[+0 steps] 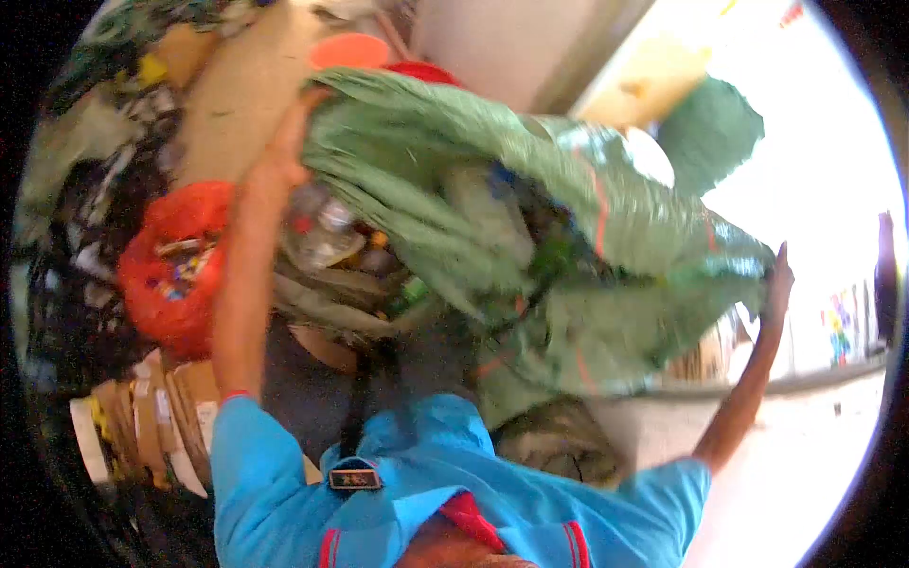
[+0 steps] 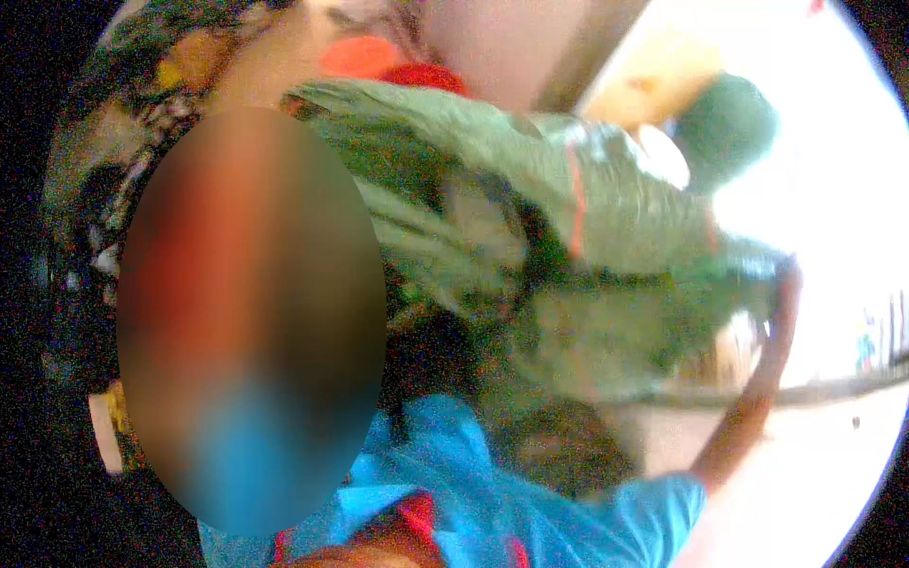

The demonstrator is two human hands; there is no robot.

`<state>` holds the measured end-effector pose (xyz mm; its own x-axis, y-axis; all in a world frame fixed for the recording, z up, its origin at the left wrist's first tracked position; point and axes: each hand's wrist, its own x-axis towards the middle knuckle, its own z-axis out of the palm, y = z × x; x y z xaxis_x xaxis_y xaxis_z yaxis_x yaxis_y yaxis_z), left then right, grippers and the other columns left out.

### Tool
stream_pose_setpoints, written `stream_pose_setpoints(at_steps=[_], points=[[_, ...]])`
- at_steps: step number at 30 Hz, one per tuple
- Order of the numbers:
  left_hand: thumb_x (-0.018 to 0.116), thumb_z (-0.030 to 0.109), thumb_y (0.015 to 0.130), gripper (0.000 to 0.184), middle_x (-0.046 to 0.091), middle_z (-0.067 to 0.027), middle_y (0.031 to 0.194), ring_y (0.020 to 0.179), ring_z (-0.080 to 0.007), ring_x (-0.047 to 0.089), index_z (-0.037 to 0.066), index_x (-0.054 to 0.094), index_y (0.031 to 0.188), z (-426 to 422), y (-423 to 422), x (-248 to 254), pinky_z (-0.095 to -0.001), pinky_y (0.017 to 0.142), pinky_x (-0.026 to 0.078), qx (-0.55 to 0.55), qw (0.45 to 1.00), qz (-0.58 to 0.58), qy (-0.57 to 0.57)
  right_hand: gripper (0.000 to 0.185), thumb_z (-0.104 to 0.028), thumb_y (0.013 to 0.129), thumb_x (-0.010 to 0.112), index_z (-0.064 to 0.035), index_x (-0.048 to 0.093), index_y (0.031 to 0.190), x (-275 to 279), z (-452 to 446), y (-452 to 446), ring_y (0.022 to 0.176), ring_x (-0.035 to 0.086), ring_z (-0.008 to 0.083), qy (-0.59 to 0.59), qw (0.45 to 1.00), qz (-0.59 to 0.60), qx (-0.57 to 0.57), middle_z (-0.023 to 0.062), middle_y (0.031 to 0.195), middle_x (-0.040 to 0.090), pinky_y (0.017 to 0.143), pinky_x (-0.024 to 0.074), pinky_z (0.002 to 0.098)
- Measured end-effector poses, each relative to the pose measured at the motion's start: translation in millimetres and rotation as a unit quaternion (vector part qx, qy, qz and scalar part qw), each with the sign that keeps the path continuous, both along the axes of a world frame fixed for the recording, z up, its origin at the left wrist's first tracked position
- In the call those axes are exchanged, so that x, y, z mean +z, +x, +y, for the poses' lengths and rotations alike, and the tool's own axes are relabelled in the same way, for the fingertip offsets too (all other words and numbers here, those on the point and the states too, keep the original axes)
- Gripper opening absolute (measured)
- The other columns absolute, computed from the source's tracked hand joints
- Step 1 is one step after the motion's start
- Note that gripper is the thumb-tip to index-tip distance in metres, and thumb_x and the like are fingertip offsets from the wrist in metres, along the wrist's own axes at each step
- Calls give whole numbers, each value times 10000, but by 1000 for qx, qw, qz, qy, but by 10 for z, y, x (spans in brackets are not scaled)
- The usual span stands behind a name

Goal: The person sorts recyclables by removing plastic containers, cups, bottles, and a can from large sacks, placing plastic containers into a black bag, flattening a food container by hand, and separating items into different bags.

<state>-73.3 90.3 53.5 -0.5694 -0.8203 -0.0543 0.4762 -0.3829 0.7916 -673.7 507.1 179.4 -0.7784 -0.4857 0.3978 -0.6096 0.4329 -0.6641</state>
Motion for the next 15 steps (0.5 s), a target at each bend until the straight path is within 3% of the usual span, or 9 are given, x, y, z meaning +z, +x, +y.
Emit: stream_pose_setpoints(at_steps=[3,4,5,6,10,12,13,15], points=[[525,340,882,379,634,-85,1067,929,-235,622,53,575,1126,147,-185,41,-382,846,504,-102,989,61,-91,552,-517,868,527,19,656,849,51,529,-781,559,453,156,72,977,202,3,54,652,517,537,397,320],[519,337,886,377,633,-85,1071,930,-234,622,52,573,1127,109,-270,11,-383,848,503,-135,982,83,-106,561,-532,846,552,20,655,843,51,577,-872,560,467,152,69,978,196,-13,56,663,539,531,405,309],[512,335,892,375,632,-87,1070,931,-233,622,49,571,1127,-49,-344,-38,-382,844,505,-82,995,29,-59,572,-547,824,577,20,653,837,53,629,-957,561,481,147,66,979,190,-29,57,673,562,526,413,297],[506,333,897,374,632,-88,1069,931,-233,622,45,569,1128,-132,-441,-59,-382,840,506,-24,999,-29,-13,577,-551,813,590,22,651,841,41,644,-907,567,494,146,52,984,163,-41,58,679,570,528,422,291],[511,336,898,378,634,-87,1061,926,-223,622,45,568,1131,-79,-602,29,-370,818,514,-25,997,-71,17,624,-585,763,632,25,637,894,125,393,-421,616,583,157,109,990,-23,-85,76,712,613,555,490,286],[529,336,892,385,634,-84,1067,923,-219,623,45,564,1143,-172,-624,-101,-358,808,518,-66,995,-73,18,644,-578,756,645,34,619,955,82,196,-26,694,649,191,21,992,-111,-58,115,777,655,644,533,308],[529,336,892,385,634,-84,1067,923,-219,623,45,564,1143,-204,-626,-139,-358,808,518,-68,995,-75,22,679,-565,768,640,57,585,1034,120,213,-102,795,660,223,80,993,-91,-12,166,897,663,716,529,311],[541,353,887,404,624,-83,1104,960,-219,616,55,560,1159,-256,-642,-124,-365,829,511,-50,995,-89,18,593,-509,826,594,32,577,1068,244,93,160,835,647,227,77,989,-124,19,155,941,653,759,516,335]])
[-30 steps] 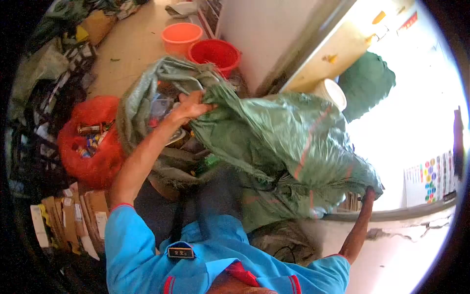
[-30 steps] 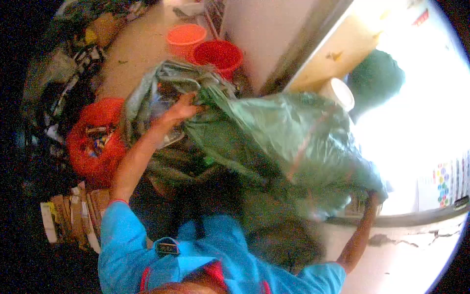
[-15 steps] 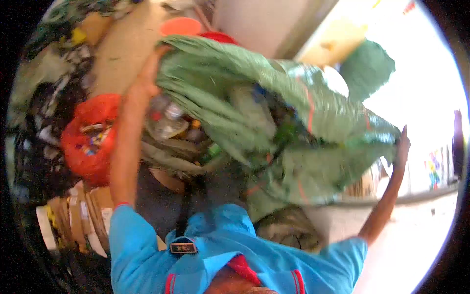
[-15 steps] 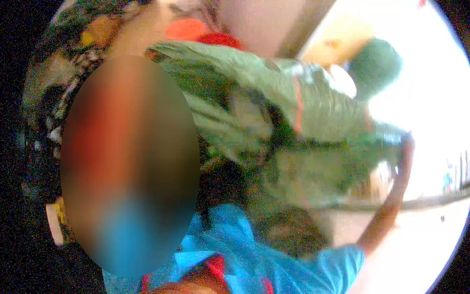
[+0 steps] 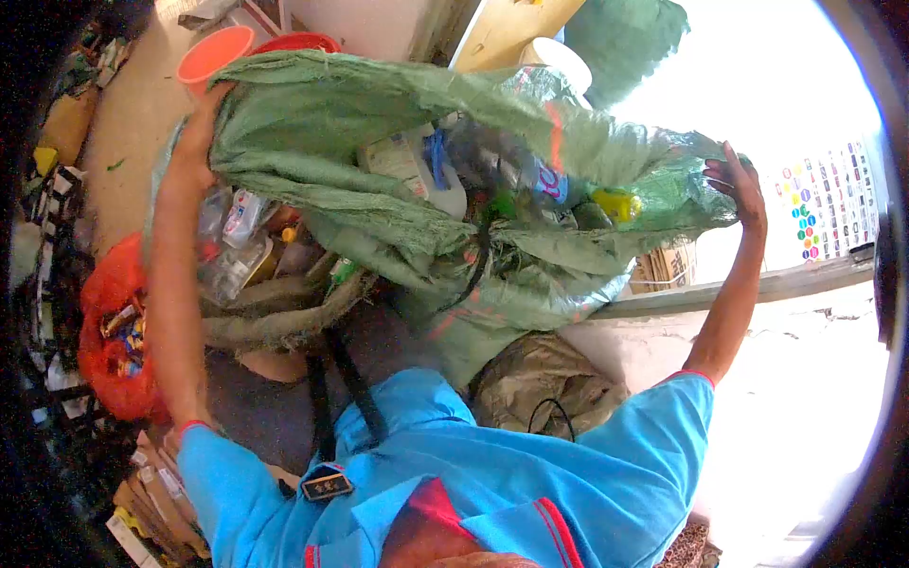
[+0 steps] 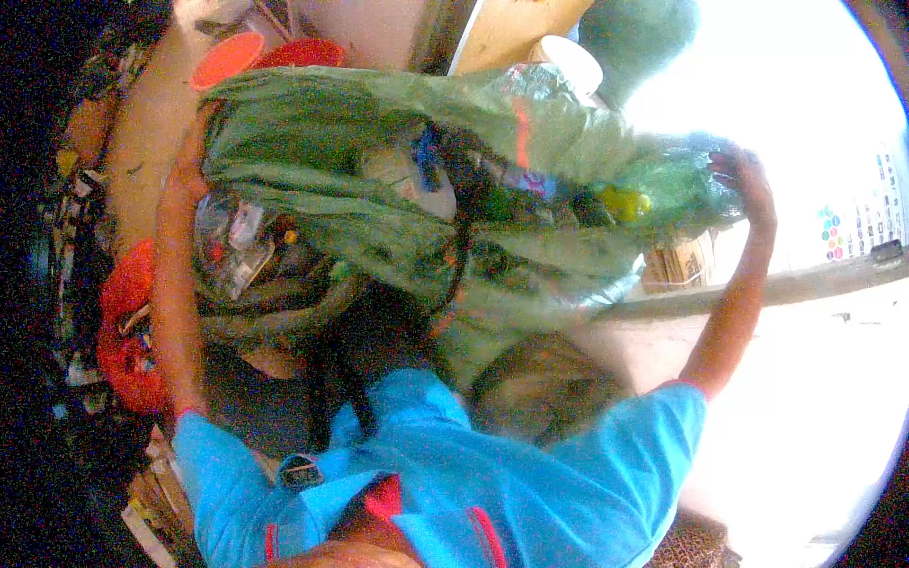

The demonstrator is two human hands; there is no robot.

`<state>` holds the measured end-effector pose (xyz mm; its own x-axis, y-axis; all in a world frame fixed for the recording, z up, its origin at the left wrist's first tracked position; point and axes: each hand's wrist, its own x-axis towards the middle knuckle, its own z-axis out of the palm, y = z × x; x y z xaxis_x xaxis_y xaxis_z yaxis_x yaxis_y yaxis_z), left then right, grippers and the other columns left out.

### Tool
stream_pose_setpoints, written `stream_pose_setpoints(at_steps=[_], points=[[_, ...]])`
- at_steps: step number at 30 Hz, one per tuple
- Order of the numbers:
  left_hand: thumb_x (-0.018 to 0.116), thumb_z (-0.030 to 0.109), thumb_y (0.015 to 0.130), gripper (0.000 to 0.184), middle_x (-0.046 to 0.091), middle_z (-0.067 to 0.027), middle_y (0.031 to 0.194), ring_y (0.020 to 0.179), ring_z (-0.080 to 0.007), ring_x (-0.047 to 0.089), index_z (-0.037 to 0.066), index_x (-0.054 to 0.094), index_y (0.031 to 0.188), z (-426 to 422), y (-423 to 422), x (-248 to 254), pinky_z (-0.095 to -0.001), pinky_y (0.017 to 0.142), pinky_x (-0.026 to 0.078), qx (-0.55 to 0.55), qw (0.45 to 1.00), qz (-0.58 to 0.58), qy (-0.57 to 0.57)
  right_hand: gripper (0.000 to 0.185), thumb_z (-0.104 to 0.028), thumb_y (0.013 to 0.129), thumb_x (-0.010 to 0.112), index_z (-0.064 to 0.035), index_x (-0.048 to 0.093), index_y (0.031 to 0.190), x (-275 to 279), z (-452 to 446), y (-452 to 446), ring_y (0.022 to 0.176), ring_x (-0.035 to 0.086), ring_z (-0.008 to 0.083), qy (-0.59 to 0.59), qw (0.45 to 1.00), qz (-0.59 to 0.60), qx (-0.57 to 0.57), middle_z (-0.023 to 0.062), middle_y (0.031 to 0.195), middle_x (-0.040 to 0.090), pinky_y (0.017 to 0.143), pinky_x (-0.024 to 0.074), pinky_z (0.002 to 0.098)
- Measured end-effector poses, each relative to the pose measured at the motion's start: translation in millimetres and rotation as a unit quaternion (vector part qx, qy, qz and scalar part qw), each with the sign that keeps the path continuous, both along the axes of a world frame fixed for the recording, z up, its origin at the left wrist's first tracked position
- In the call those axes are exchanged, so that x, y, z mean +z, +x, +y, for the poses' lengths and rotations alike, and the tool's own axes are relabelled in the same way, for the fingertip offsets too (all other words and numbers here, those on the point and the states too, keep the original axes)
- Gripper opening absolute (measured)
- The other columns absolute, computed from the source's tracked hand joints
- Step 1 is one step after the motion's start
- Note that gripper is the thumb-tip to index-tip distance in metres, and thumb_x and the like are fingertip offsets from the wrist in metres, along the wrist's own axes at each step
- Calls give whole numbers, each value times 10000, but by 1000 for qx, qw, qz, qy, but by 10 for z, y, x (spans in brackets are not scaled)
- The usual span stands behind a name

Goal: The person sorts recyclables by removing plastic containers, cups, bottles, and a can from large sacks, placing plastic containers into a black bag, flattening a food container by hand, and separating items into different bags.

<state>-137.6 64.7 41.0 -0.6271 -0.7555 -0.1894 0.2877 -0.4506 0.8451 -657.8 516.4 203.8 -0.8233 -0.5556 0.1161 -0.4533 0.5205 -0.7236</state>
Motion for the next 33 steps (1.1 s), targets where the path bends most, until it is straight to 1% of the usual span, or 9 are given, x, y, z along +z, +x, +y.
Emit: stream_pose_setpoints(at_steps=[7,10,11,15,17,20,24,30,33], points=[[536,351,894,427,586,-96,1187,1052,-226,582,55,543,1202,-264,262,-140,-363,890,491,-117,979,52,-159,493,-226,872,594,121,418,1174,220,-196,-93,1022,587,329,4,983,-71,167,238,1152,543,881,504,408],[535,321,901,436,566,-99,1216,1085,-227,563,55,508,1246,-405,-90,-1,-356,921,473,-171,951,192,-170,450,-173,858,601,112,425,1158,57,-356,-701,1037,564,331,-188,963,-96,169,221,1151,526,876,503,411],[549,281,894,440,561,-108,1218,1065,-225,567,51,486,1263,-529,-482,-67,-359,899,478,-35,903,75,-421,435,-188,855,603,103,446,1138,-129,-510,-921,1012,566,315,-211,963,-78,150,210,1126,537,860,501,404],[721,330,729,820,477,-214,1263,1142,-328,487,-3,313,1357,-687,-1969,-695,-439,955,402,43,821,-375,-429,385,-245,845,609,67,528,1055,-1241,-1340,-1355,916,573,252,-154,978,-33,138,167,1023,579,797,494,376],[725,358,718,877,452,-252,1269,1157,-357,467,-18,274,1369,-448,-2275,-921,-464,965,385,221,728,-405,-508,370,-274,840,612,49,569,1014,-1666,-1603,-1252,867,577,220,-106,980,-27,169,146,972,599,766,491,362],[701,411,741,786,497,-272,1219,1110,-412,482,32,370,1345,-390,-2134,-1232,-443,985,364,231,644,-415,-600,360,-317,833,616,23,630,952,-1906,-1693,-1087,794,583,172,-49,980,-10,192,113,895,631,718,486,341],[673,405,769,523,599,-193,1071,1025,-355,550,14,597,1108,115,-1956,-838,-432,920,416,161,669,-234,-686,409,-358,830,626,27,654,964,-1648,-1703,-756,757,590,149,57,984,60,156,100,847,649,704,482,305],[668,327,779,426,608,-227,1015,920,-406,581,-5,620,1042,521,-2301,-1031,-477,816,440,29,695,-229,-681,446,-379,831,636,18,634,1034,-2029,-1727,-256,781,606,201,56,978,136,147,106,854,656,734,486,336],[655,254,778,330,624,-237,851,780,-425,592,6,635,995,437,-2369,-1101,-472,719,464,29,749,-235,-618,442,-378,846,619,17,609,1045,-1961,-1701,-37,937,602,211,81,981,-18,176,161,1051,644,822,470,364]])
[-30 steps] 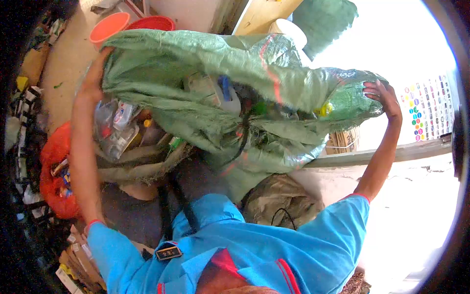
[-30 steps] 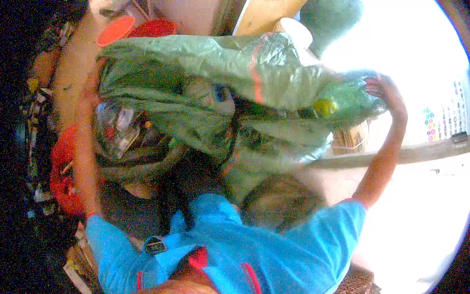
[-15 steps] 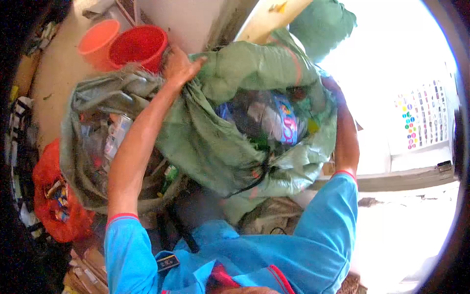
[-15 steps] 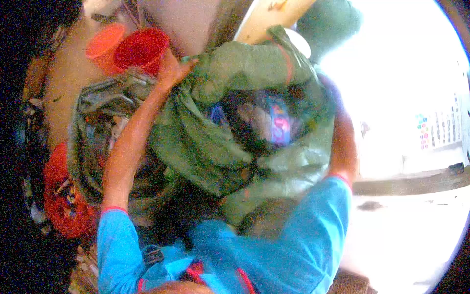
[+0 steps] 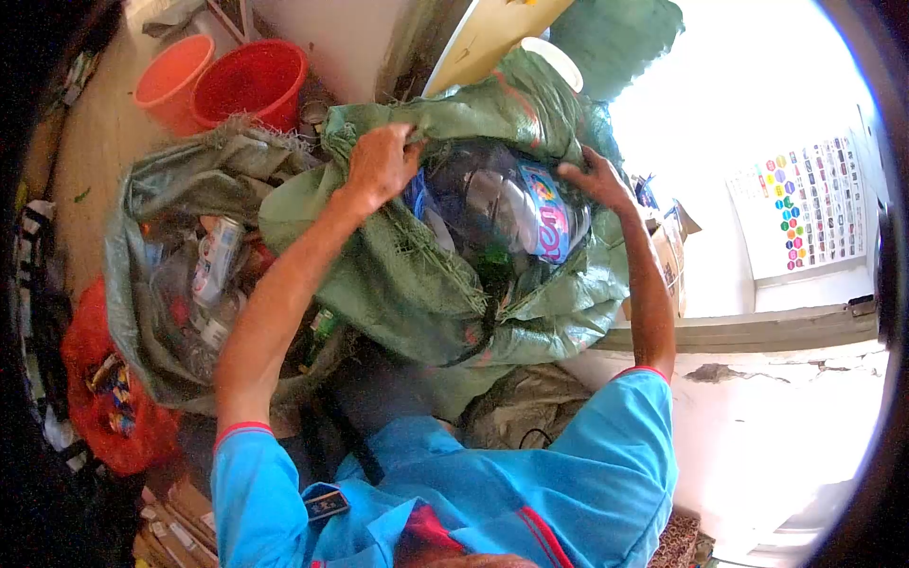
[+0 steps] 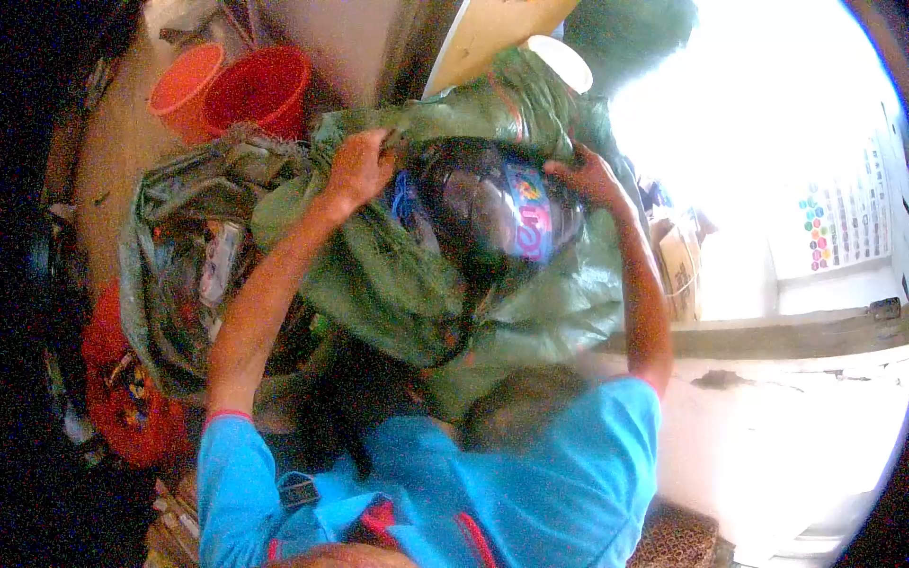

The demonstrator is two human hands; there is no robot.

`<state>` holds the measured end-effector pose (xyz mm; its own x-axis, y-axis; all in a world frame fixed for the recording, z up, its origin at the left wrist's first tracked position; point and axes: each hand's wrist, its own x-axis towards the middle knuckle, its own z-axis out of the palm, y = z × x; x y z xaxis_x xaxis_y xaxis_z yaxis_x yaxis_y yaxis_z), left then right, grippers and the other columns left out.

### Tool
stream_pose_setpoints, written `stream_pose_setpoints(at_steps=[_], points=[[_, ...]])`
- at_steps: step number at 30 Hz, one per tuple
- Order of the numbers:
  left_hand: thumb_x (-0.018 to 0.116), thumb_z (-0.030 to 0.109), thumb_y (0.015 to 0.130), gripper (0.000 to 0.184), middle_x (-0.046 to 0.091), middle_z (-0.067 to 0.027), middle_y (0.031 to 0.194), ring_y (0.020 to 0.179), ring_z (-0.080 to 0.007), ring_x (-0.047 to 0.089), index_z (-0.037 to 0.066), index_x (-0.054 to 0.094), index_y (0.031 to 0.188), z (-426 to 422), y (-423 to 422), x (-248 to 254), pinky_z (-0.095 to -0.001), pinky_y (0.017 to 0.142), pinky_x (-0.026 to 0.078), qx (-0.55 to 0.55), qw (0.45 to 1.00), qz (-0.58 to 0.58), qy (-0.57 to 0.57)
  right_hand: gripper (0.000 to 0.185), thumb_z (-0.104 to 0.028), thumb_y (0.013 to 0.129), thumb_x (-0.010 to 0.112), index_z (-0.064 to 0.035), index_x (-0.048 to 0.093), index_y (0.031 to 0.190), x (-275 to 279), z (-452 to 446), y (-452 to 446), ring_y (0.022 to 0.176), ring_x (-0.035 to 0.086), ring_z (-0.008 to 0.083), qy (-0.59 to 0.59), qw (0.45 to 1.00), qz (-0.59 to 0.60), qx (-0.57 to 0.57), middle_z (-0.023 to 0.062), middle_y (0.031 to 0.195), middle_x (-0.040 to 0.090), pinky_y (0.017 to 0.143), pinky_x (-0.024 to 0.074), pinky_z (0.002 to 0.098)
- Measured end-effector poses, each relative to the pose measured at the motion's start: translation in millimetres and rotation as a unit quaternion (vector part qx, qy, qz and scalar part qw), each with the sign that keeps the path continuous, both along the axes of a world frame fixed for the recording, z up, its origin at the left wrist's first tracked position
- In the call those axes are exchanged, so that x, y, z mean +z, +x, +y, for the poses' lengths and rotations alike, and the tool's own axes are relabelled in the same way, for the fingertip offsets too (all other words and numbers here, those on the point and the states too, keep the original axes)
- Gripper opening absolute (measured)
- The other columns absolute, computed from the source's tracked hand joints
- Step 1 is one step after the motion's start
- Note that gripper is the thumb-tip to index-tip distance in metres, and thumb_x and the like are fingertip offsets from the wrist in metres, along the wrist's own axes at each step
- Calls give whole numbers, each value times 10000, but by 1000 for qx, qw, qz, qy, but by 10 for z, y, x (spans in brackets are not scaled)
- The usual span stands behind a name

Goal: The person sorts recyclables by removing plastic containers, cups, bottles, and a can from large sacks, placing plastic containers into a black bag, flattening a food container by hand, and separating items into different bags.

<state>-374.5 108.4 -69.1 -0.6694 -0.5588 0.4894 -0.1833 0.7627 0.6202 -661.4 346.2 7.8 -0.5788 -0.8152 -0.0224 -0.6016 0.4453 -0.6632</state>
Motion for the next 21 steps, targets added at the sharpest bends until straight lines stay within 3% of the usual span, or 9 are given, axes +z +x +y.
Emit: stream_pose_setpoints(at_steps=[3,4,5,6,8,9,13,17,21], points=[[632,180,782,240,608,-234,695,674,-399,601,1,641,942,-106,-55,148,-455,635,473,-8,996,82,24,456,-395,858,565,28,603,1024,-151,36,-402,791,627,299,196,952,227,-51,237,908,640,727,474,417],[631,159,780,227,608,-227,676,650,-386,607,0,642,942,-141,-58,227,-458,625,471,-12,991,129,19,440,-404,890,495,11,634,925,-102,39,-360,736,628,374,2,907,405,-112,221,805,645,693,472,449],[632,124,774,248,634,-195,783,747,-354,618,4,628,992,-87,-34,370,-446,687,475,1,996,65,64,507,-466,905,430,-12,654,917,-350,94,-1532,771,637,380,125,900,362,-209,211,810,653,702,475,457],[632,124,774,248,634,-195,783,747,-354,618,4,628,992,1,-33,431,-446,687,475,1,996,60,66,505,-469,890,449,-10,658,909,-76,44,-1404,767,640,371,73,874,404,-260,210,808,654,697,480,454],[650,147,761,308,621,-172,944,897,-369,579,25,618,1042,201,-77,553,-432,817,460,108,982,97,-117,501,-474,861,487,-7,666,892,368,-155,-1652,758,647,353,73,851,401,-332,208,804,658,686,490,447],[663,165,755,334,610,-163,952,908,-357,572,36,609,1058,356,-53,629,-432,839,449,70,978,130,-149,501,-477,846,506,-6,670,884,514,-272,-1818,754,651,344,82,849,391,-346,207,802,659,680,496,444],[638,246,781,333,605,-142,913,861,-313,579,49,608,1049,1193,309,590,-438,839,426,-162,977,16,-134,421,-391,786,581,19,663,831,393,-674,-2177,692,637,297,151,930,289,-169,198,781,656,642,492,432],[564,372,834,358,613,-139,847,784,-300,594,40,613,959,1555,599,195,-437,753,445,-234,948,-179,-120,443,-358,743,645,30,609,953,-329,-495,-2252,749,619,297,125,922,356,-92,204,804,633,684,481,421],[540,432,847,347,608,-161,716,710,-353,609,104,597,947,1948,728,123,-486,624,466,-356,889,-286,-29,490,-300,805,643,9,466,1141,115,-114,-374,862,572,386,53,883,437,-162,219,924,578,704,466,482]])
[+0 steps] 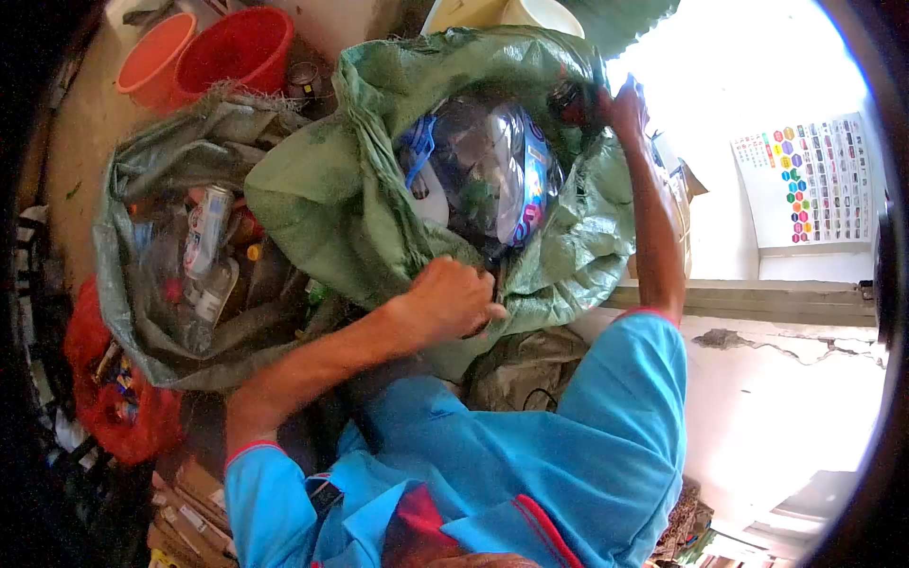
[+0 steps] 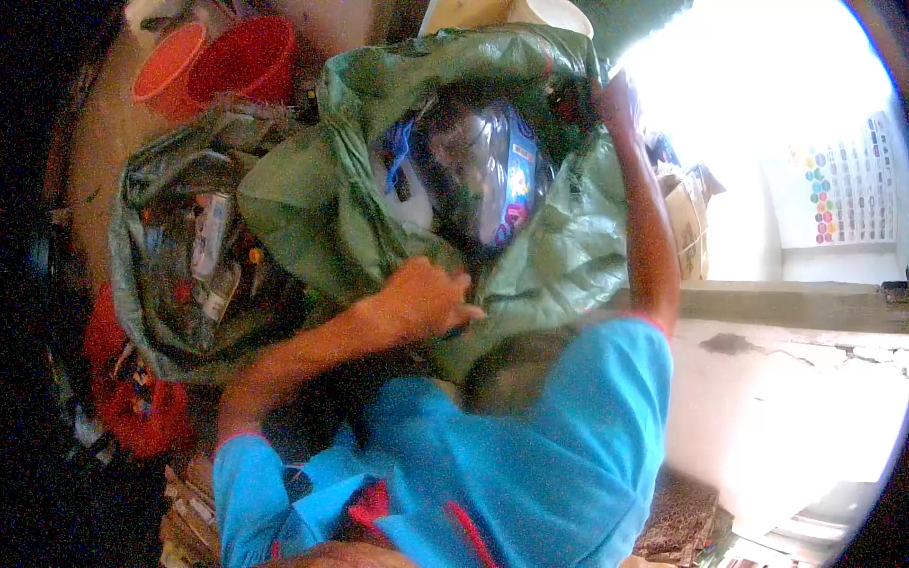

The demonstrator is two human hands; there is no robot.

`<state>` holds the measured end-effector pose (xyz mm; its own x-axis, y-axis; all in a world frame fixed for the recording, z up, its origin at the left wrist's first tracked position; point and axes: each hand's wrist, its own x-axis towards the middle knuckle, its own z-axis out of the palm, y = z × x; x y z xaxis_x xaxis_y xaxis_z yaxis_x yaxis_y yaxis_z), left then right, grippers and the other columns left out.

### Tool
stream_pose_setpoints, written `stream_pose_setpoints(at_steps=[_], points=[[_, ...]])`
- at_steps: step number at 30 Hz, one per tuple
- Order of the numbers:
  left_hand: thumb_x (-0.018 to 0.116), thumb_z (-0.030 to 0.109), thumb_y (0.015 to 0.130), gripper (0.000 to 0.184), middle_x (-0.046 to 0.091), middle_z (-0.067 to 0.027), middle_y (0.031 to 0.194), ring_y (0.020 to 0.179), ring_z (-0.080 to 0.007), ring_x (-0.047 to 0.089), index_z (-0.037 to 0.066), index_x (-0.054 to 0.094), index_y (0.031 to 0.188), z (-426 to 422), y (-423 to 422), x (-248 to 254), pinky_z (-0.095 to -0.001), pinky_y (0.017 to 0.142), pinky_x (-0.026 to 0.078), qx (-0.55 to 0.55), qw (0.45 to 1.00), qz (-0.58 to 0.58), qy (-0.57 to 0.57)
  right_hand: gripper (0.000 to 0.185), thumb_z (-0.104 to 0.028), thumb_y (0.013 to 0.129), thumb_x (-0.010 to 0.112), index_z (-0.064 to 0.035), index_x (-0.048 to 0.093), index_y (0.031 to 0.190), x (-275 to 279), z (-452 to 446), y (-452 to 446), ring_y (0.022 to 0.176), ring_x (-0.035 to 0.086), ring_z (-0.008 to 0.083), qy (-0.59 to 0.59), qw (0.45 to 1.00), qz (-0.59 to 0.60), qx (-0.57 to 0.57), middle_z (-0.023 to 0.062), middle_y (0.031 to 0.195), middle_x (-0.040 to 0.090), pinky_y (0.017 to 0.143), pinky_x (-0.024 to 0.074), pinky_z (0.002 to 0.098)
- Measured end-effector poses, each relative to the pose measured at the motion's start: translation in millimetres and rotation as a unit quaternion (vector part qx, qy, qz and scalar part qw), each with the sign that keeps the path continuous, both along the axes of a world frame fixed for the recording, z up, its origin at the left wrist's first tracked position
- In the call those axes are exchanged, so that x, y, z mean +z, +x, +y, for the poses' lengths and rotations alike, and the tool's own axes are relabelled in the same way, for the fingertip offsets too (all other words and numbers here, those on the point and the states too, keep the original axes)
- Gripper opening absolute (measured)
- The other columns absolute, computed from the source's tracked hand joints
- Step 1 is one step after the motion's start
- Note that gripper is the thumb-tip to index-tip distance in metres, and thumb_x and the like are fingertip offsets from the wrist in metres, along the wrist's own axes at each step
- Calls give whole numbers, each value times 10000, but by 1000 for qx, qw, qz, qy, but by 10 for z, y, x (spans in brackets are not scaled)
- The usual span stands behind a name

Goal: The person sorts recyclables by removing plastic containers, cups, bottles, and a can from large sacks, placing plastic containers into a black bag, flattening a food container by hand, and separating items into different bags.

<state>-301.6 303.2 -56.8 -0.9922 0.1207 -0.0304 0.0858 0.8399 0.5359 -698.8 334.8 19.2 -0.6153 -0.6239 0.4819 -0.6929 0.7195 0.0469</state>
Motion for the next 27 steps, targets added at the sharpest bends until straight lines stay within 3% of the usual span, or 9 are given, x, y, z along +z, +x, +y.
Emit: stream_pose_setpoints(at_steps=[3,6,9,14,17,20,22,24,27], points=[[565,413,835,314,603,-170,673,677,-382,605,132,593,971,212,18,-6,-502,576,476,-85,993,55,57,378,-272,821,605,-37,543,1110,-113,468,764,854,588,368,-9,988,67,136,204,984,583,722,485,459],[592,379,820,335,605,-173,678,679,-370,614,121,571,1033,379,-7,34,-499,579,490,-129,981,101,105,233,-198,798,620,-50,650,976,-208,943,1367,859,648,278,160,924,-288,194,143,879,671,775,500,378],[604,338,814,372,609,-162,697,716,-345,628,139,553,1124,481,-51,52,-490,591,494,-160,979,86,91,301,-251,790,644,-3,638,962,-113,1410,1486,803,647,291,338,898,-260,110,182,832,663,691,505,416],[602,297,822,404,610,-179,736,714,-361,623,127,536,1183,658,-28,12,-473,622,498,-146,977,97,120,363,-307,792,655,37,632,906,-71,2426,1149,815,644,307,302,903,-292,-92,211,869,657,712,497,434],[600,295,825,400,613,-191,744,716,-373,618,128,543,1184,763,-25,5,-475,635,501,-159,970,86,159,394,-355,796,656,27,643,891,-251,2735,1074,803,643,313,391,833,-343,-189,215,863,653,730,497,442],[599,299,824,387,619,-197,757,719,-377,616,130,557,1170,791,-51,-45,-477,645,502,-168,963,89,191,386,-387,799,651,-16,656,908,-258,2637,1215,836,638,318,377,890,-235,-104,175,857,655,755,490,435],[599,304,824,380,621,-200,763,720,-378,616,130,566,1159,821,-17,-52,-478,648,502,-175,960,88,201,370,-359,814,640,-40,655,1000,-374,2449,1323,915,621,318,194,977,-88,-14,148,967,657,806,479,416],[601,315,821,372,624,-198,762,716,-379,618,128,577,1141,794,-23,-9,-480,662,505,-170,970,61,164,381,-350,835,617,-60,634,1082,-146,1973,1631,949,597,323,71,975,-153,143,121,1045,643,815,465,416],[598,320,823,361,631,-193,800,760,-369,621,130,585,1129,779,26,-25,-474,693,505,-165,973,57,154,358,-352,852,596,-32,660,1000,-380,1809,1829,801,616,311,123,904,-309,267,163,912,655,715,469,420]])
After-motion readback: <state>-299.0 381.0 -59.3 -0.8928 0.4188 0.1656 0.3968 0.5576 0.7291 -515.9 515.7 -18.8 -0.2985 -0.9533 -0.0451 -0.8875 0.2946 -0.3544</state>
